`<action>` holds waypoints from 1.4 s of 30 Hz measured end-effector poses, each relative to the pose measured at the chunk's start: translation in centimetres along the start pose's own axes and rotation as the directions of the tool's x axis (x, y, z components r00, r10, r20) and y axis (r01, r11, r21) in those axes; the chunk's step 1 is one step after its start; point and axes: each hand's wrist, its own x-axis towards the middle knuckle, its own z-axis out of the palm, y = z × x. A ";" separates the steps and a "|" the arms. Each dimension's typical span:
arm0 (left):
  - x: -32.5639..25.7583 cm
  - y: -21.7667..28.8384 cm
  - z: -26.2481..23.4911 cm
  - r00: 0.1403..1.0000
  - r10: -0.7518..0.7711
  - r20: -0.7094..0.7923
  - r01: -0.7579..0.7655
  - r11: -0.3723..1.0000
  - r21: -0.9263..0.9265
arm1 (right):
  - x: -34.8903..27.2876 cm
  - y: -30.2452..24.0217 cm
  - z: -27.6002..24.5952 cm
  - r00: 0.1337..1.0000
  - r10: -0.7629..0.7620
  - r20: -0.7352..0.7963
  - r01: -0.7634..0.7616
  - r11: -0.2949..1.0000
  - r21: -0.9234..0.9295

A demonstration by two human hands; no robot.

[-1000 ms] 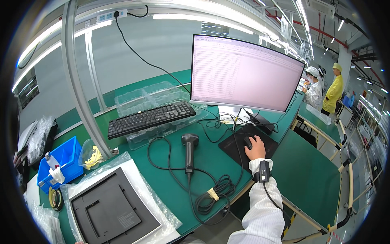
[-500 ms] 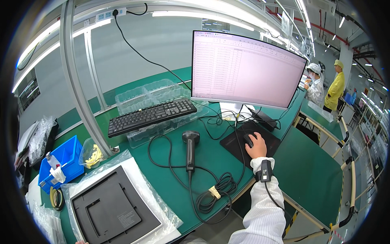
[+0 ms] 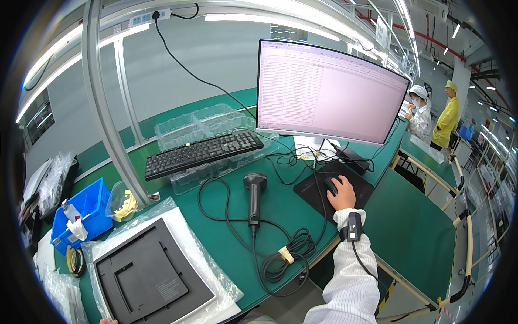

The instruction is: Assembling internal components of an electronic device at a workstation.

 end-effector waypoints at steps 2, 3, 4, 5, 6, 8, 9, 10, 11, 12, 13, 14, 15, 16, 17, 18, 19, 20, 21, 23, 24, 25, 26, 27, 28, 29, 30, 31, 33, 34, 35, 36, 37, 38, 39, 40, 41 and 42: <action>0.0 0.0 0.0 1.000 -0.009 -0.005 0.009 1.000 0.011 | 0.0 -0.2 0.1 1.000 0.003 0.003 -0.003 1.000 -0.002; 0.0 -0.1 0.1 1.000 -0.001 -0.006 0.001 1.000 -0.016 | 0.0 -0.1 0.1 1.000 0.003 0.003 -0.003 1.000 0.000; -0.1 -0.1 0.2 1.000 0.007 -0.009 -0.008 0.999 -0.042 | 0.0 -0.1 0.1 1.000 0.003 0.003 -0.003 1.000 0.003; -0.2 0.1 0.3 1.000 0.007 -0.009 -0.007 0.999 -0.043 | 0.0 -0.1 0.1 1.000 0.002 0.004 -0.002 1.000 0.003; -0.3 0.5 0.5 1.000 0.018 -0.018 -0.018 1.000 -0.008 | 0.0 0.0 0.2 1.000 -0.003 0.002 0.003 1.000 -0.006; -0.5 1.3 0.9 0.999 0.030 -0.024 -0.029 0.999 0.026 | 0.0 0.2 0.2 1.000 -0.007 0.001 0.007 1.000 -0.017; -0.7 1.8 1.1 0.999 0.035 -0.024 -0.034 0.998 0.057 | 0.0 0.2 0.2 1.000 -0.009 0.003 0.009 1.000 -0.010; -0.7 2.0 1.2 0.999 0.040 -0.023 -0.038 0.995 0.089 | 0.0 0.2 0.2 1.000 -0.012 0.005 0.012 1.000 -0.005; -0.7 2.0 1.1 0.999 0.041 -0.019 -0.039 0.995 0.089 | 0.0 0.3 0.1 1.000 -0.010 0.004 0.010 1.000 -0.007; -0.7 1.9 1.0 0.998 0.055 -0.006 -0.054 0.993 0.106 | 0.0 0.2 0.2 1.000 -0.013 0.000 0.013 1.000 -0.006; -0.7 1.9 0.9 0.998 0.069 0.009 -0.069 0.990 0.123 | 0.0 0.1 0.2 1.000 -0.016 -0.004 0.016 1.000 -0.004; -0.6 1.8 1.0 0.998 0.069 0.009 -0.069 0.990 0.123 | 0.0 0.2 0.2 1.000 -0.016 -0.004 0.016 1.000 -0.005; -0.6 1.7 1.0 0.998 0.059 -0.008 -0.058 0.995 0.085 | 0.0 0.1 0.2 1.000 -0.013 -0.002 0.013 1.000 -0.006; -0.6 1.5 1.0 0.999 0.048 -0.024 -0.047 0.998 0.046 | 0.0 0.1 0.2 1.000 -0.010 -0.001 0.010 1.000 -0.008; -0.5 1.3 1.0 0.999 0.048 -0.024 -0.047 0.998 0.046 | 0.0 0.2 0.2 1.000 -0.010 -0.001 0.010 1.000 -0.008; -0.4 1.1 0.8 0.999 0.050 -0.011 -0.050 0.999 0.004 | 0.0 0.2 0.2 1.000 -0.010 -0.002 0.010 1.000 -0.010; -0.3 0.9 0.8 0.999 0.053 0.002 -0.053 0.998 -0.037 | 0.0 0.2 0.2 1.000 -0.010 -0.004 0.010 1.000 -0.013; -0.3 0.9 0.8 0.999 0.053 0.001 -0.053 0.998 -0.037 | 0.0 0.1 0.2 1.000 -0.010 -0.004 0.010 1.000 -0.012; -0.3 0.8 0.9 0.998 0.059 -0.005 -0.059 0.997 -0.055 | 0.0 0.0 0.2 1.000 -0.009 -0.002 0.009 1.000 -0.010; -0.4 0.9 1.0 0.998 0.064 -0.012 -0.065 0.995 -0.072 | 0.0 0.0 0.2 1.000 -0.009 0.000 0.009 1.000 -0.007; -0.4 1.0 1.0 0.999 0.047 -0.010 -0.048 0.996 -0.075 | 0.0 0.1 0.2 1.000 -0.010 -0.005 0.009 1.000 -0.010; -0.5 1.2 1.1 1.000 0.030 -0.009 -0.031 0.996 -0.078 | -0.1 0.2 0.2 1.000 -0.011 -0.009 0.010 1.000 -0.012; -0.5 1.4 1.1 1.000 0.030 -0.007 -0.030 0.996 -0.078 | -0.1 0.2 0.2 1.000 -0.010 -0.009 0.010 1.000 -0.014; -0.7 1.8 1.1 0.999 0.051 0.011 -0.051 0.998 -0.022 | -0.1 0.3 0.2 1.000 -0.011 -0.004 0.011 1.000 -0.020; -0.8 2.0 1.1 0.997 0.070 0.031 -0.071 0.997 0.034 | -0.1 0.3 0.2 1.000 -0.012 0.001 0.012 1.000 -0.027; -0.7 2.0 1.0 0.997 0.070 0.031 -0.071 0.997 0.034 | -0.1 0.4 0.3 1.000 -0.012 0.002 0.012 1.000 -0.027; -0.7 1.9 0.9 0.998 0.062 0.028 -0.063 0.997 0.039 | -0.1 0.3 0.3 1.000 -0.018 0.002 0.018 1.000 -0.025; -0.7 1.8 0.8 0.998 0.054 0.026 -0.055 0.998 0.044 | -0.1 0.2 0.3 1.000 -0.024 0.002 0.024 0.999 -0.022; -0.6 1.5 0.9 0.999 0.043 -0.006 -0.043 0.999 0.003 | -0.1 -0.5 -0.1 1.000 -0.026 -0.015 0.025 0.999 -0.020; -0.6 1.3 0.9 0.999 0.031 -0.036 -0.032 0.999 -0.037 | -0.1 -0.8 -0.3 0.999 -0.026 -0.033 0.025 1.000 -0.018; -0.5 1.3 0.8 0.999 0.032 -0.035 -0.033 0.999 -0.038 | -0.2 -0.7 -0.2 0.999 -0.026 -0.034 0.026 0.999 -0.020; -0.5 1.3 0.7 0.999 0.031 -0.026 -0.031 0.999 -0.012 | -0.2 -0.5 -0.3 0.993 -0.023 -0.115 0.027 0.999 0.030; -0.4 1.3 0.5 0.999 0.031 -0.016 -0.031 0.999 0.014 | -0.3 -0.4 -0.7 0.980 -0.015 -0.196 0.031 0.996 0.078; -0.2 1.1 0.4 0.999 0.039 -0.009 -0.038 0.999 0.015 | -0.7 -0.3 -1.2 0.973 -0.006 -0.231 0.026 0.996 0.087; -0.1 0.5 0.1 0.998 0.055 0.003 -0.055 0.998 -0.032 | -1.0 -1.2 -1.8 0.972 -0.001 -0.236 0.022 0.996 0.087; 0.5 0.1 0.2 0.996 0.078 0.035 -0.075 0.994 -0.075 | -1.4 -1.8 -2.9 0.962 -0.019 -0.271 0.068 0.982 0.174; 0.3 -0.3 -0.1 0.994 0.093 0.060 -0.089 0.994 -0.067 | -2.0 -2.8 -4.0 0.950 -0.032 -0.311 0.115 0.960 0.254; 0.4 -0.6 -0.6 0.994 0.045 0.099 -0.042 0.999 -0.034 | -2.8 -4.8 -5.2 0.942 -0.071 -0.328 0.179 0.933 0.312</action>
